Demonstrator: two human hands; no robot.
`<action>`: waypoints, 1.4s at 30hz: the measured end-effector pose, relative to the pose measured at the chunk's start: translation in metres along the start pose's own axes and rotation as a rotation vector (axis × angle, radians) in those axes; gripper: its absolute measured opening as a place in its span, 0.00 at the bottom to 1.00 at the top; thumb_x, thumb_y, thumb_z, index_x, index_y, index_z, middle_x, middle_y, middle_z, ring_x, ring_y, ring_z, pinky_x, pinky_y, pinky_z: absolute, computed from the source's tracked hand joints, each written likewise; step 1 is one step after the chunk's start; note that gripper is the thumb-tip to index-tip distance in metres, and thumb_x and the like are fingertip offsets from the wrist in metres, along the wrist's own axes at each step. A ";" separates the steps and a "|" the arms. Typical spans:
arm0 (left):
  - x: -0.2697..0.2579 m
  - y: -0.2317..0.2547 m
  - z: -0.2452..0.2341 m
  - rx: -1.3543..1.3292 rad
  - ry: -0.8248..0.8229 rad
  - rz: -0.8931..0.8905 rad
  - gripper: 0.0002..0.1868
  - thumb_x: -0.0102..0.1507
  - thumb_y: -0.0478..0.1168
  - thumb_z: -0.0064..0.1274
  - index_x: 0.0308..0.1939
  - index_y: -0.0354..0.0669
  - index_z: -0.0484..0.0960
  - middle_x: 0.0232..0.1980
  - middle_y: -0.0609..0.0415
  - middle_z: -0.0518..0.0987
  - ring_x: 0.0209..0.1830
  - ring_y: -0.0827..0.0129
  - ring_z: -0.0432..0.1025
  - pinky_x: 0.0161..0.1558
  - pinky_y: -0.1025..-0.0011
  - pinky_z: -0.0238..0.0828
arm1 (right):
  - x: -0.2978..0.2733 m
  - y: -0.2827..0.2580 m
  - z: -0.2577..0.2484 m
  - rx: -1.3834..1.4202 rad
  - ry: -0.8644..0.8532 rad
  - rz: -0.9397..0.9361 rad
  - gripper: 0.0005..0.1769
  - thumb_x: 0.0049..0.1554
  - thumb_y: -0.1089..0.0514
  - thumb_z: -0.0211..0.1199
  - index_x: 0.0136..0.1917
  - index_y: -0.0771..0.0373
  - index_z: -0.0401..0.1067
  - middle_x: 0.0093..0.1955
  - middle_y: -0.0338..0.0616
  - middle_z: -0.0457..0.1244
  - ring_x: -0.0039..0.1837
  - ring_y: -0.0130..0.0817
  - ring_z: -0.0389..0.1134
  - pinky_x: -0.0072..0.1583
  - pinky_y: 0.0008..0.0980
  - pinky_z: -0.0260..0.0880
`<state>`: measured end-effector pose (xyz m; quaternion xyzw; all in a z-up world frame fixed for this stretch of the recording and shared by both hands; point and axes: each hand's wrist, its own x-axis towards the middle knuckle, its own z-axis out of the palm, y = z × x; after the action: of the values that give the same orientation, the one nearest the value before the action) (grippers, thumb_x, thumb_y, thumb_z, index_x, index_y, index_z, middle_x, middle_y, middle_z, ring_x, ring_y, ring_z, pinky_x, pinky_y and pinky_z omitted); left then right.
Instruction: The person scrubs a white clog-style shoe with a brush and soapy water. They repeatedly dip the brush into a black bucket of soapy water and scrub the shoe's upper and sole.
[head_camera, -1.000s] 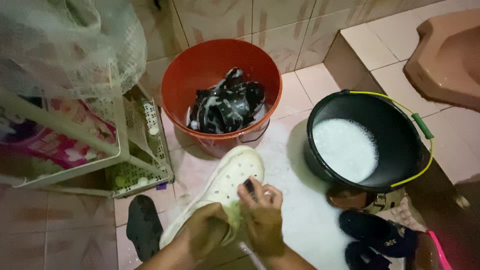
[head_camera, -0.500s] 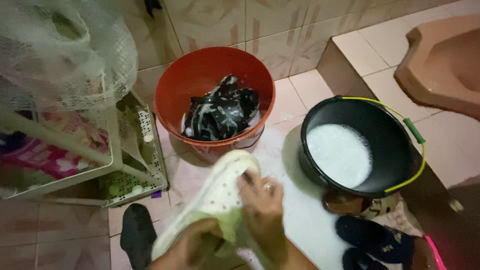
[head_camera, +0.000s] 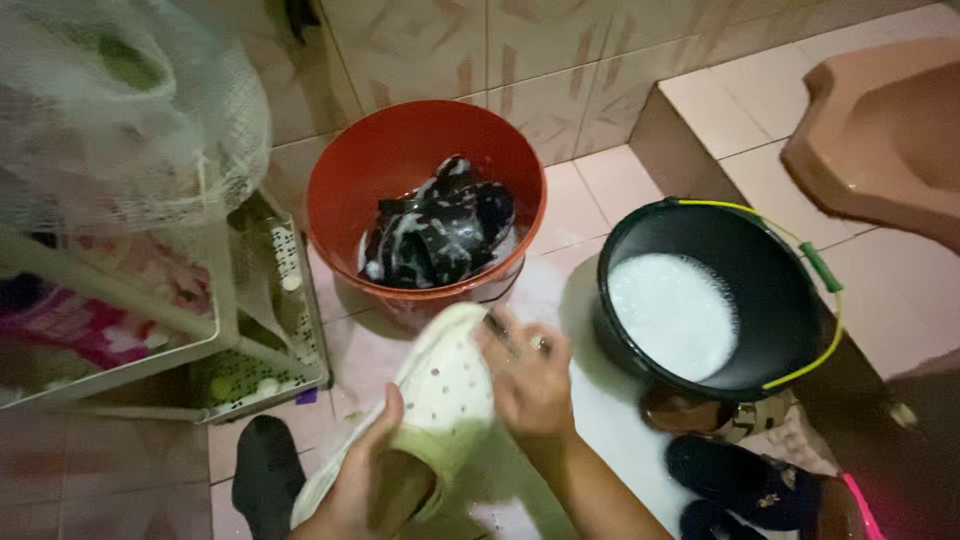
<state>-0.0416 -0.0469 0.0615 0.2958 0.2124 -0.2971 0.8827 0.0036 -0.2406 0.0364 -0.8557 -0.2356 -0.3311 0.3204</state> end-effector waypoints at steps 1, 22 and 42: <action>0.000 -0.001 0.007 0.010 0.003 0.001 0.40 0.64 0.64 0.36 0.74 0.44 0.65 0.68 0.46 0.76 0.68 0.54 0.70 0.66 0.53 0.62 | 0.007 0.000 0.005 0.017 0.054 0.108 0.23 0.54 0.68 0.64 0.63 0.61 0.77 0.68 0.55 0.67 0.59 0.49 0.67 0.63 0.41 0.66; 0.001 0.021 -0.008 -0.045 0.132 0.122 0.32 0.66 0.58 0.39 0.67 0.42 0.71 0.61 0.50 0.80 0.57 0.58 0.75 0.60 0.57 0.67 | 0.001 0.006 0.006 0.089 -0.105 -0.179 0.28 0.49 0.63 0.67 0.64 0.53 0.77 0.69 0.48 0.65 0.57 0.42 0.65 0.62 0.41 0.63; 0.072 -0.014 -0.057 -0.074 0.050 -0.068 0.30 0.66 0.53 0.41 0.66 0.37 0.73 0.61 0.43 0.80 0.58 0.51 0.75 0.59 0.52 0.70 | 0.007 0.229 -0.104 -0.029 -0.123 0.549 0.15 0.68 0.52 0.59 0.56 0.64 0.79 0.57 0.49 0.71 0.47 0.35 0.69 0.50 0.35 0.67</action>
<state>-0.0095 -0.0482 -0.0259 0.2628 0.2549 -0.3114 0.8769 0.1064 -0.4695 0.0115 -0.9106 -0.0090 -0.1826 0.3708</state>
